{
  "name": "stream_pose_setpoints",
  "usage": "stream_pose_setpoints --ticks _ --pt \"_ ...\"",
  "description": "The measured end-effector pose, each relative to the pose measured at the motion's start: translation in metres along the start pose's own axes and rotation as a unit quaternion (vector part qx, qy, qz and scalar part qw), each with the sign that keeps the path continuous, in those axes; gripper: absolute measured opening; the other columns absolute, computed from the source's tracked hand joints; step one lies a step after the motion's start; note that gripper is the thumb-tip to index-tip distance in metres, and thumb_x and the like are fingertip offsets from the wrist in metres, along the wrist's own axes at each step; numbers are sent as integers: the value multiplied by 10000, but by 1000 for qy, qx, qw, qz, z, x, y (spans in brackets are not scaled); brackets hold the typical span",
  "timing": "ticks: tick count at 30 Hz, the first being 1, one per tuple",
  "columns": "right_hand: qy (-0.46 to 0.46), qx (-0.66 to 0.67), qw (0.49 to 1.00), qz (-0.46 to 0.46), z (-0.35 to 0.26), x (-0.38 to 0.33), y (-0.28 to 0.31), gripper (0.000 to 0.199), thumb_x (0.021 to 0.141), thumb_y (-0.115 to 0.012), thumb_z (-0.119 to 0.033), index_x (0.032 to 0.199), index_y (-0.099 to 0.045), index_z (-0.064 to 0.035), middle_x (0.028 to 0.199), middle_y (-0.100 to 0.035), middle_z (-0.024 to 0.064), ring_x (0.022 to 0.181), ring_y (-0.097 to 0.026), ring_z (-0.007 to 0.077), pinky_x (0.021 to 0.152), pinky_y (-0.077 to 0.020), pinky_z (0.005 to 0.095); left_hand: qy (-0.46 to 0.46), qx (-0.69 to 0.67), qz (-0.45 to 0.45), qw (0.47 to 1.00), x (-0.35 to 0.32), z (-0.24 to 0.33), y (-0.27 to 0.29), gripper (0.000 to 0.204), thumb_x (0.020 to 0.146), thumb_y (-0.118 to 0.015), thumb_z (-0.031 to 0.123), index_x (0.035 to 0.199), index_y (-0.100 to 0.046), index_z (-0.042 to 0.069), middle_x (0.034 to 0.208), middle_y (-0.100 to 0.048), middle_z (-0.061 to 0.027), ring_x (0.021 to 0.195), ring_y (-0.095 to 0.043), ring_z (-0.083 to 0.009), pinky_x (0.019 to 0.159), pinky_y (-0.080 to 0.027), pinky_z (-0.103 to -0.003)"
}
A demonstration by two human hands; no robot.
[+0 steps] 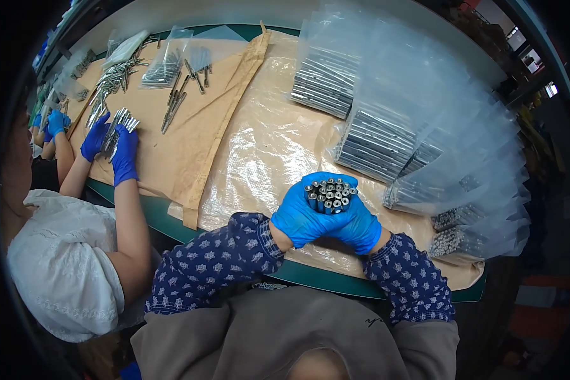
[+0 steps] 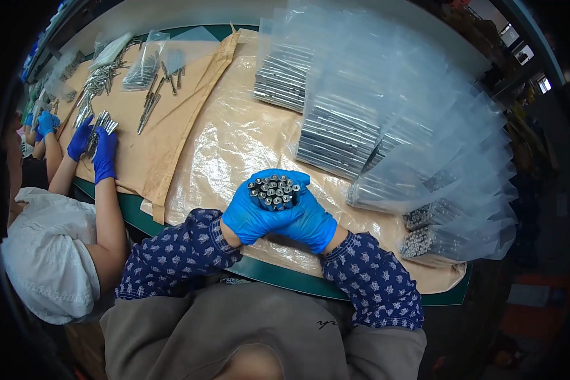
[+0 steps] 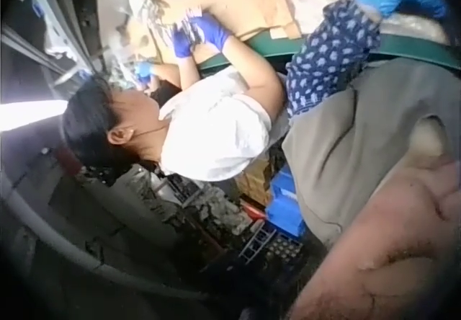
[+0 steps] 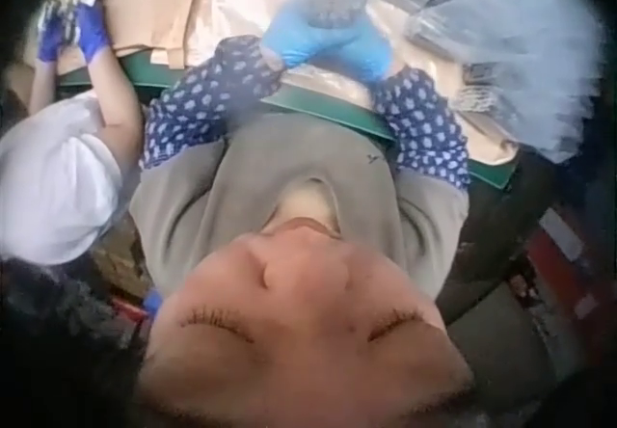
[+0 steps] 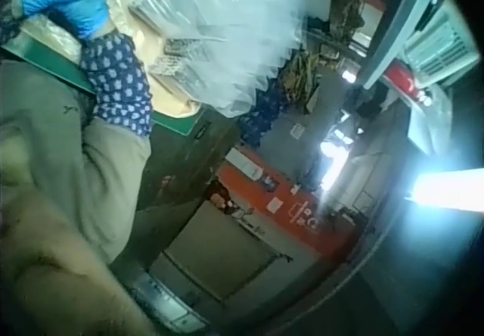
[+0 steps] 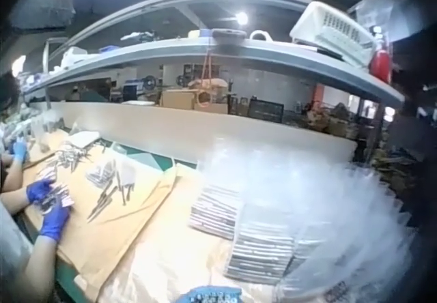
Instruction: Counting small metal rods and packaging them into plastic bags using hands and pliers.
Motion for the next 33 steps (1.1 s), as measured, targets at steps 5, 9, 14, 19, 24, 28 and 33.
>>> stream_pose_setpoints --ticks 5,9,14,19,24,28,33 --pt "-44 -10 999 -3 6 -11 -2 692 574 -809 -90 1174 -465 -60 1148 -540 55 1054 -515 157 905 -433 302 78 -69 22 994 -10 -10 1 469 672 -734 41 1093 -530 12 1028 -613 -85 910 -590 -131 807 -489 -261" --pt "-93 34 995 -14 2 -9 -4 675 583 -815 -114 1166 -479 -57 1130 -547 62 1043 -519 158 905 -431 303 89 -67 12 994 -12 -7 1 509 686 -709 -12 1149 -497 1 1142 -566 -125 1019 -557 -181 896 -452 -297" --pt "-88 17 996 -28 4 -7 -3 675 600 -819 -180 1174 -483 -64 1127 -548 60 1036 -519 152 906 -426 293 78 -66 28 994 -13 -10 0 497 695 -718 4 1141 -498 6 1138 -564 -118 1018 -552 -172 880 -464 -294" --pt "-69 8 997 -40 3 -6 2 676 601 -823 -198 1172 -488 -63 1130 -544 60 1026 -520 145 902 -428 285 51 -74 45 995 -10 -14 -1 504 686 -745 78 1118 -495 12 1022 -590 -81 925 -574 -133 806 -481 -262" --pt "-74 47 995 -42 0 -6 0 669 600 -824 -195 1168 -496 -59 1132 -543 58 1019 -520 142 897 -431 284 37 -44 48 997 -10 -14 -2 514 685 -751 94 1121 -488 16 1022 -587 -86 923 -574 -136 802 -484 -266" --pt "-55 5 997 -58 -2 -7 1 653 611 -816 -182 1169 -500 -61 1130 -542 52 1018 -517 138 901 -427 284 39 -59 51 996 -11 -16 -2 523 688 -751 100 1126 -479 16 1028 -583 -90 924 -574 -140 800 -484 -269" --pt "-2 -81 993 -85 3 -9 1 581 643 -790 -172 1152 -526 -79 1141 -539 45 1035 -514 154 910 -419 287 18 -36 44 998 -12 -14 -2 529 696 -749 109 1133 -466 19 1031 -576 -96 932 -571 -158 802 -484 -278"
Point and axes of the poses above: each hand's wrist, its own x-axis towards the middle knuckle, its own y-axis out of the back of the hand, z = x × y, the point moved 7 cm from there along x, towards the middle knuckle
